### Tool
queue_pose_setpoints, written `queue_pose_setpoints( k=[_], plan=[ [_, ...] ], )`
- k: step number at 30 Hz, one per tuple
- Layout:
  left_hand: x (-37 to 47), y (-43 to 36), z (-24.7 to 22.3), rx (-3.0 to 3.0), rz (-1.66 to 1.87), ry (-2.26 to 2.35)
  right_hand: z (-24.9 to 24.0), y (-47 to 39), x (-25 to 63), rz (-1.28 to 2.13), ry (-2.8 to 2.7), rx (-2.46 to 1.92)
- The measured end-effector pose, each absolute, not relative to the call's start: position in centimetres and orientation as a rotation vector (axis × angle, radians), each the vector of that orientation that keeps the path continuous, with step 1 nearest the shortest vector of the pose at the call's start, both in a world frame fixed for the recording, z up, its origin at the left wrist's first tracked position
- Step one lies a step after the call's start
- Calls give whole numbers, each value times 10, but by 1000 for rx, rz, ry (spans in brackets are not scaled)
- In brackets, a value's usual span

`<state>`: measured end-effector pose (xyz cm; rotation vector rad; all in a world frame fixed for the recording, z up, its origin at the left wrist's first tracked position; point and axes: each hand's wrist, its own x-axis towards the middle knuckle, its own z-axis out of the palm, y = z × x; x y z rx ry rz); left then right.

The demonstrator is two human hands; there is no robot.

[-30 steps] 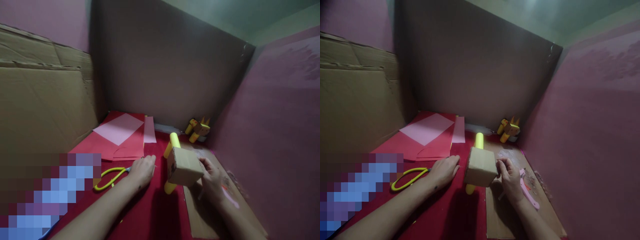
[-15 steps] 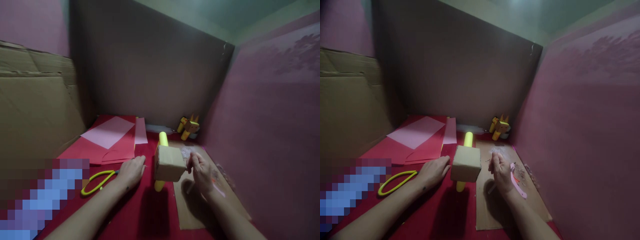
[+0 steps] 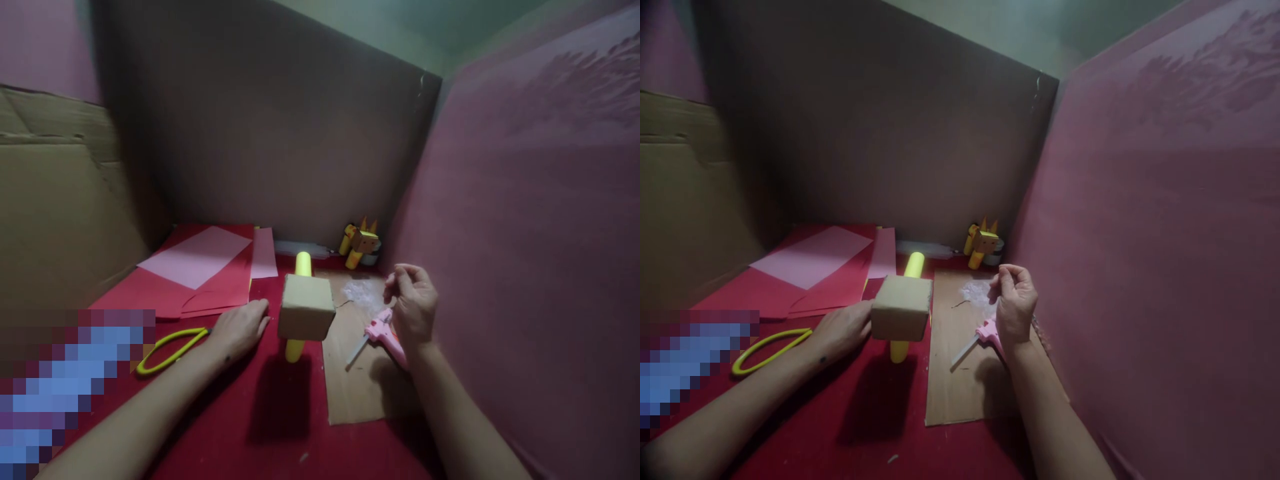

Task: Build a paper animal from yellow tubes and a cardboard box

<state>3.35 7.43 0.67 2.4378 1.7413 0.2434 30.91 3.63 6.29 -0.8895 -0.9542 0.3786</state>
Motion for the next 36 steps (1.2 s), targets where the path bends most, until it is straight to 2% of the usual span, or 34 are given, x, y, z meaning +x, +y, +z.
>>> queue_pose_setpoints(
  k=[7, 14, 19, 24, 29, 36],
  plan=[
    [33, 74, 4, 2487, 187, 1772, 73, 26, 313, 426, -978, -823],
    [31, 73, 0, 2507, 265, 1730, 61, 23, 313, 422, -952, -851],
    [21, 78, 10, 2466, 507, 1673, 50, 23, 306, 428, -979, -928],
    [-15, 96, 52, 2231, 756, 1933, 38, 15, 302, 350, -1123, -1060],
    [-51, 120, 76, 2134, 644, 2132, 29, 12, 302, 323, -1222, -1039],
    [-80, 147, 58, 2193, 274, 2254, 29, 11, 298, 347, -1211, -1072]
  ],
)
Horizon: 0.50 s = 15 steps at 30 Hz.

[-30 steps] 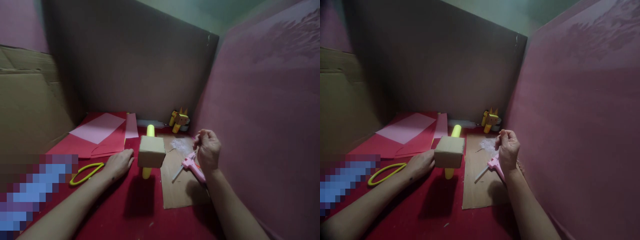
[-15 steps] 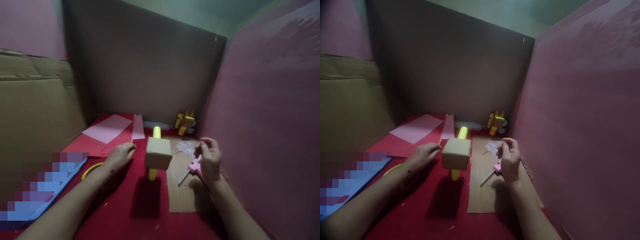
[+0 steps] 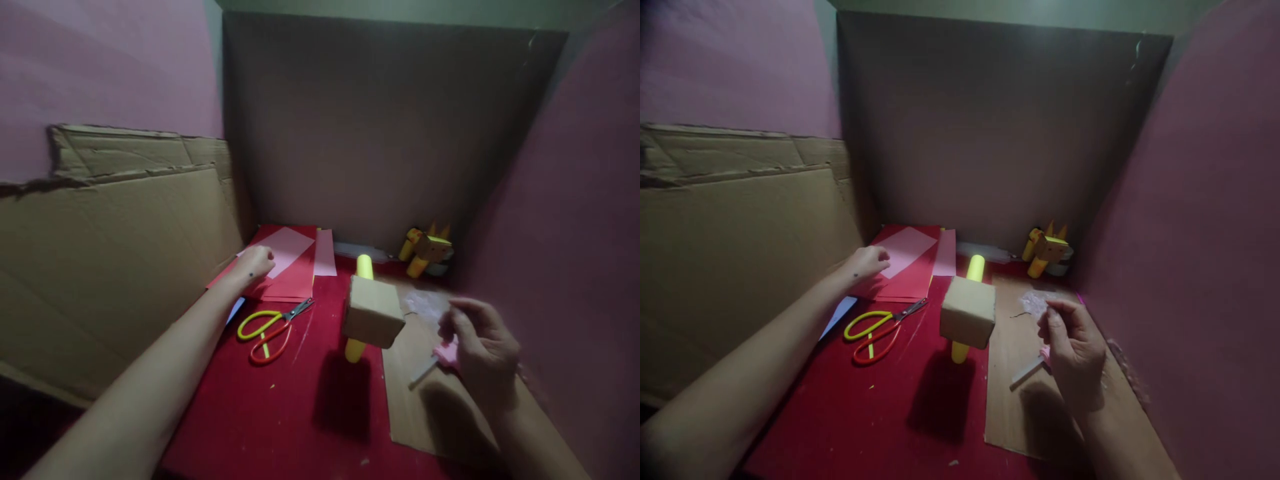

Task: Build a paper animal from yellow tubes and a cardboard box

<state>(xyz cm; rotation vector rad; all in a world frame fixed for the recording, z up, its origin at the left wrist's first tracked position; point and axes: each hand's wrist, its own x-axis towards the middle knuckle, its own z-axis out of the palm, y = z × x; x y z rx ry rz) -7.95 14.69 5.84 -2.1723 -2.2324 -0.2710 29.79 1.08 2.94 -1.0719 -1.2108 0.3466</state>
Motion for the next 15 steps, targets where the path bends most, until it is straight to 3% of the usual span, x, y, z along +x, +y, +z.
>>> queue_pose_setpoints(
  k=[10, 15],
  plan=[
    [-42, 120, 40, -2609, 120, -1647, 24, 10, 298, 417, -1184, -1121],
    [-26, 113, 39, -2591, 229, -1574, 49, 2, 296, 296, -1165, -1105]
  ],
)
